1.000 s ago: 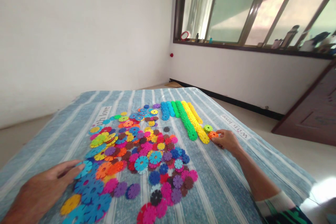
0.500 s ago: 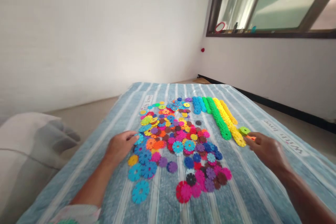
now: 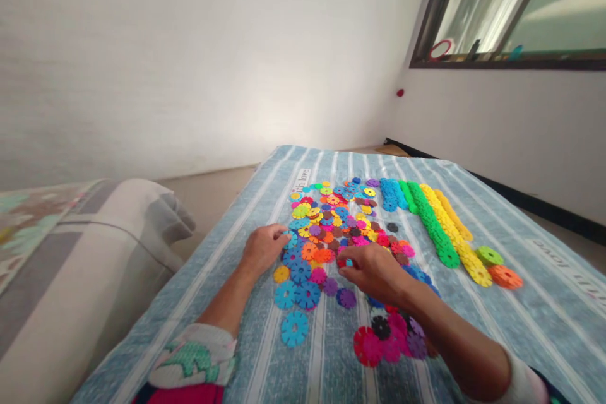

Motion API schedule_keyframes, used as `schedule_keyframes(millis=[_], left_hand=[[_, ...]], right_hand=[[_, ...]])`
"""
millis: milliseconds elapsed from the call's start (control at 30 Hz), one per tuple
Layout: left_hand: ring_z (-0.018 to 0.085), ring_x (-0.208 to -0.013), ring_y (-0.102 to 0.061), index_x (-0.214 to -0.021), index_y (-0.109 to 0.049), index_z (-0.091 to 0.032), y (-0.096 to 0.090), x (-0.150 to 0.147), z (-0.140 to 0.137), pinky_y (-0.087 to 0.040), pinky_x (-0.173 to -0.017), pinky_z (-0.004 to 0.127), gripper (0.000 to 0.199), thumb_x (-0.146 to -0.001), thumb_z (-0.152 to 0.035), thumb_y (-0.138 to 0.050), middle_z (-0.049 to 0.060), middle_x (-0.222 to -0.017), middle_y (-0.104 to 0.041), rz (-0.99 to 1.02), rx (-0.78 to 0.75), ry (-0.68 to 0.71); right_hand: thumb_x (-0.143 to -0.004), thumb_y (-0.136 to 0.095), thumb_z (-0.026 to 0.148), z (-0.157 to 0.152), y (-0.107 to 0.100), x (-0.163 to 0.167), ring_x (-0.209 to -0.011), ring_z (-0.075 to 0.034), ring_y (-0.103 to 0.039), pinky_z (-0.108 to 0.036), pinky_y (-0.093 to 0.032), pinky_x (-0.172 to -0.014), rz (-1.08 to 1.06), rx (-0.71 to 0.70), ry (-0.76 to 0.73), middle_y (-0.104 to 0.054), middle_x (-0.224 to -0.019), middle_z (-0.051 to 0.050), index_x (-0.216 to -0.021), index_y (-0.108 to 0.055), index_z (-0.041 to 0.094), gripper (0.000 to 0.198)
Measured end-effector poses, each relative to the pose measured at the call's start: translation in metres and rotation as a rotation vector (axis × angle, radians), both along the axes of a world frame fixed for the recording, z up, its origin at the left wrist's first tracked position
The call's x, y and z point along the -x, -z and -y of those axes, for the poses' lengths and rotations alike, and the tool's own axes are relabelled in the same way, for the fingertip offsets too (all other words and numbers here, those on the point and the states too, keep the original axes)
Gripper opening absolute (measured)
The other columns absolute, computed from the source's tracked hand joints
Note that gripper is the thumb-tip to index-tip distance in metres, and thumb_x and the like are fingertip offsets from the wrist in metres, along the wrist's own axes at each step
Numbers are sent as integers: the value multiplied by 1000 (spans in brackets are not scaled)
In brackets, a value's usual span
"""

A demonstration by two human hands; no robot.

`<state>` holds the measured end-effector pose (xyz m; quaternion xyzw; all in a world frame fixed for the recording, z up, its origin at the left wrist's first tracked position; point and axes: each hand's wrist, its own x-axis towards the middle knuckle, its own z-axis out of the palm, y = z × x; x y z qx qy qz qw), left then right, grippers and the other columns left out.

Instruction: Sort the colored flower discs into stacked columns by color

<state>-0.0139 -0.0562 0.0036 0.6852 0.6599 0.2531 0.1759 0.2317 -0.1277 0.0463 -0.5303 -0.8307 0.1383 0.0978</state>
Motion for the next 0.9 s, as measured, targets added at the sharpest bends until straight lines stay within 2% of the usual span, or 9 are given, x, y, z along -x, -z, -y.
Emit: schedule_keyframes(millis=[133, 267, 500, 633, 733, 800, 900], left_hand=[[21, -84, -67, -101, -71, -16, 0, -1, 1, -48, -71, 27, 37, -75, -35, -52, 6, -85, -74, -1, 4, -10], [21, -85, -67, -104, -71, -17, -1, -3, 4, -48, -73, 27, 36, -76, -34, -54, 6, -87, -75, 3, 13, -20], [22, -83, -67, -103, -71, -16, -2, -4, 4, -47, -73, 29, 37, -76, -34, -55, 9, -90, -74, -4, 4, -17], [22, -86, -66, -102, -72, -18, -2, -4, 4, -47, -75, 29, 35, -76, -34, -55, 8, -89, -74, -12, 2, -18], [22, -87, -66, -103, -71, -18, -2, -4, 4, -48, -75, 28, 35, -76, -33, -55, 7, -88, -74, -6, 4, -18], [22, -87, -66, -103, -71, -17, -3, -4, 4, -48, -74, 28, 35, -76, -33, -54, 7, -88, -75, -3, 3, -18], [22, -86, -67, -103, -71, -16, -2, -4, 4, -48, -73, 28, 36, -76, -33, -54, 8, -88, -75, -5, 3, -16]], right_hand=[[-85, -51, 30, -25, 1, 34, -84, -19, -64, -24, -39, -66, 118, -12, -27, -70, -89, -6, -92, -68, 21, 21], [-87, -47, 34, -43, 6, 58, -91, -24, -65, -29, -44, -70, 209, 6, -4, -70, -97, -10, -98, -66, 19, 26], [-83, -53, 32, -45, 3, 71, -96, -29, -64, -36, -47, -77, 226, 44, -8, -69, -102, -15, -101, -66, 15, 27], [-78, -60, 29, -45, 3, 69, -94, -29, -64, -36, -47, -76, 183, 70, -23, -69, -99, -14, -94, -67, 16, 22], [-68, -70, 30, -53, 8, 68, -89, -26, -64, -31, -46, -70, 106, 96, -4, -70, -93, -10, -90, -66, 16, 26], [-63, -74, 28, -58, 12, 65, -83, -23, -64, -27, -45, -65, 31, 118, 15, -69, -85, -6, -84, -66, 17, 25], [-65, -70, 23, -62, 16, 58, -68, -15, -61, -21, -41, -56, -107, 168, 33, -64, -67, 1, -70, -62, 17, 11]])
